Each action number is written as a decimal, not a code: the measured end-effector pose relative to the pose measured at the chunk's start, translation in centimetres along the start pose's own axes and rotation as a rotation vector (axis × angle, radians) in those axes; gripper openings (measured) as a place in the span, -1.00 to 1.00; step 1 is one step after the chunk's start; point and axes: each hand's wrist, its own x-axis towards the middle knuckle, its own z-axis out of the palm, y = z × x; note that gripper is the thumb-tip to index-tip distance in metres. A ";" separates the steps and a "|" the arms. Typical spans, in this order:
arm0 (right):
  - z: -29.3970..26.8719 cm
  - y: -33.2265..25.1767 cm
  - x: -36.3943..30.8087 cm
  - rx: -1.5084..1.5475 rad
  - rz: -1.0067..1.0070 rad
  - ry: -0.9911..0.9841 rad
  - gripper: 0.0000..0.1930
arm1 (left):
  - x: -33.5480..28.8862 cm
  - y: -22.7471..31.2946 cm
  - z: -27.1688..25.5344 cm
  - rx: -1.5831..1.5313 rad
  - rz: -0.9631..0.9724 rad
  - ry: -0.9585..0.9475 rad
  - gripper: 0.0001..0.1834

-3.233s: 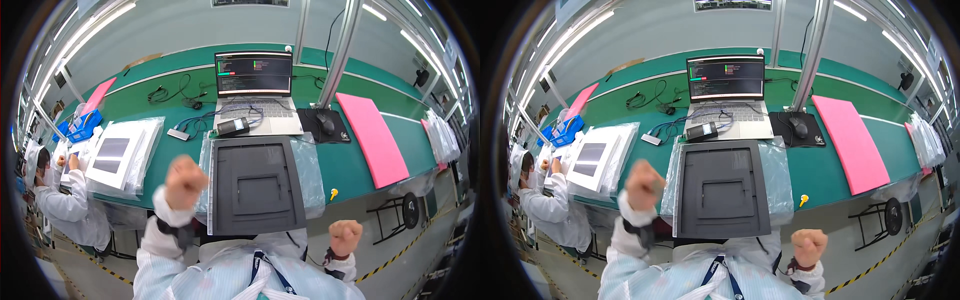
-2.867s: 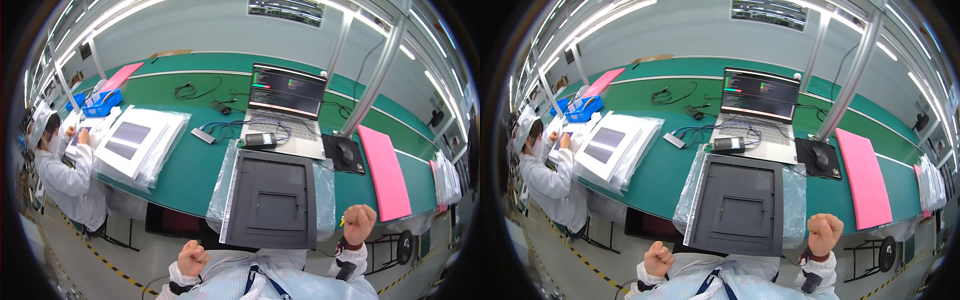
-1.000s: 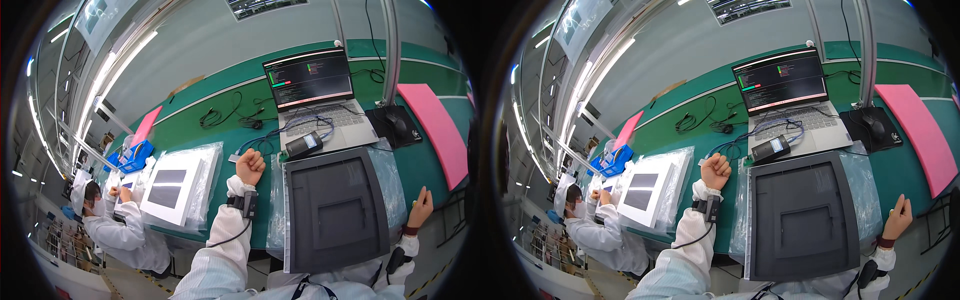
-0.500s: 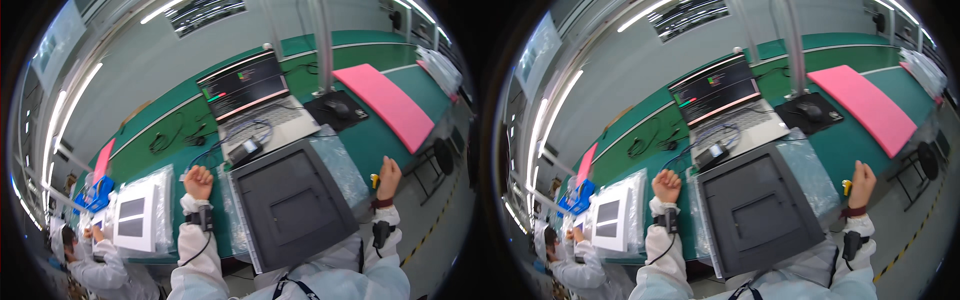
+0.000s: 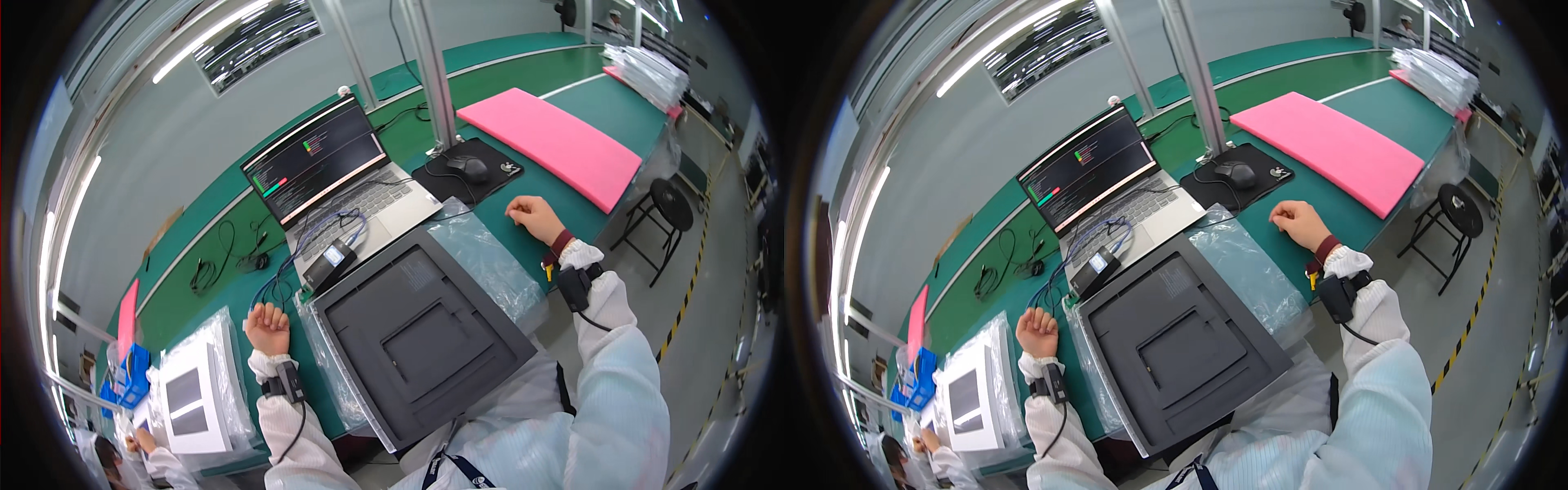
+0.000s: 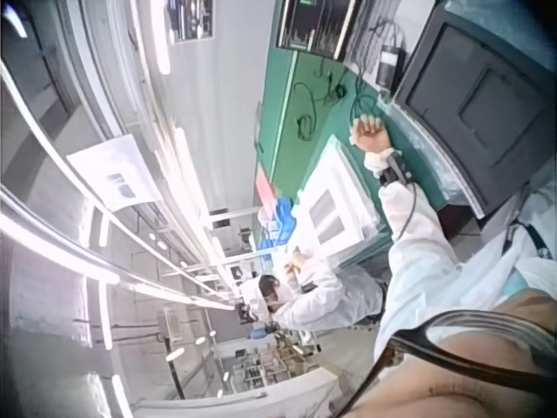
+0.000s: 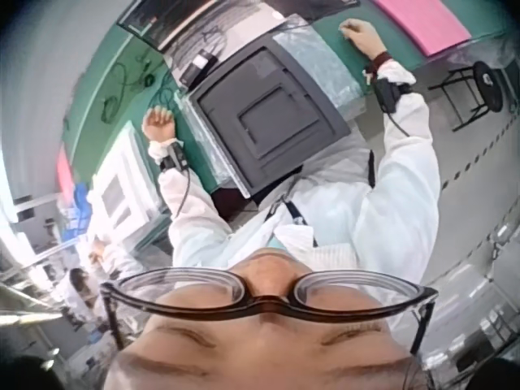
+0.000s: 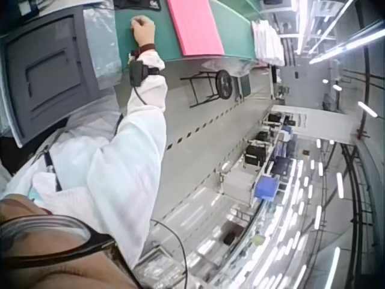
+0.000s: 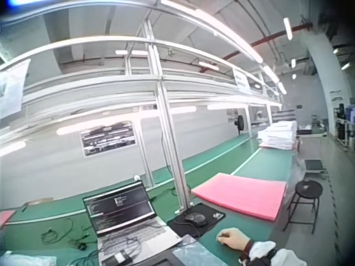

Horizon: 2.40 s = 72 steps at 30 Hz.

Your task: Connecting and testing electronic components using a laptop and a specialized scanner in a manufacturing environment.

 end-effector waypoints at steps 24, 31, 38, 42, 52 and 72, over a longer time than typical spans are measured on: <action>0.2 -1.6 -0.2 -0.421 -0.116 -0.045 -0.88 | 0.2 -0.1 0.1 0.035 0.008 -0.011 -0.77; 0.4 -1.4 -0.4 -0.349 -0.119 0.071 -0.87 | 0.2 -0.2 -0.1 0.045 0.015 0.009 -0.77; -0.2 -1.0 -0.6 -0.271 0.017 0.306 -0.86 | 0.2 -0.4 0.5 0.020 0.008 0.012 -0.76; 0.2 -2.1 -0.6 -0.313 0.078 0.223 -0.88 | 0.1 -0.2 0.1 0.037 0.013 -0.004 -0.76; 0.2 -1.6 0.0 -0.304 0.048 0.097 -0.84 | 0.1 -0.3 0.7 0.047 0.016 0.014 -0.76; -0.3 -1.9 2.1 -0.421 0.067 -0.135 -0.83 | 0.2 -0.3 0.5 0.023 0.011 0.027 -0.80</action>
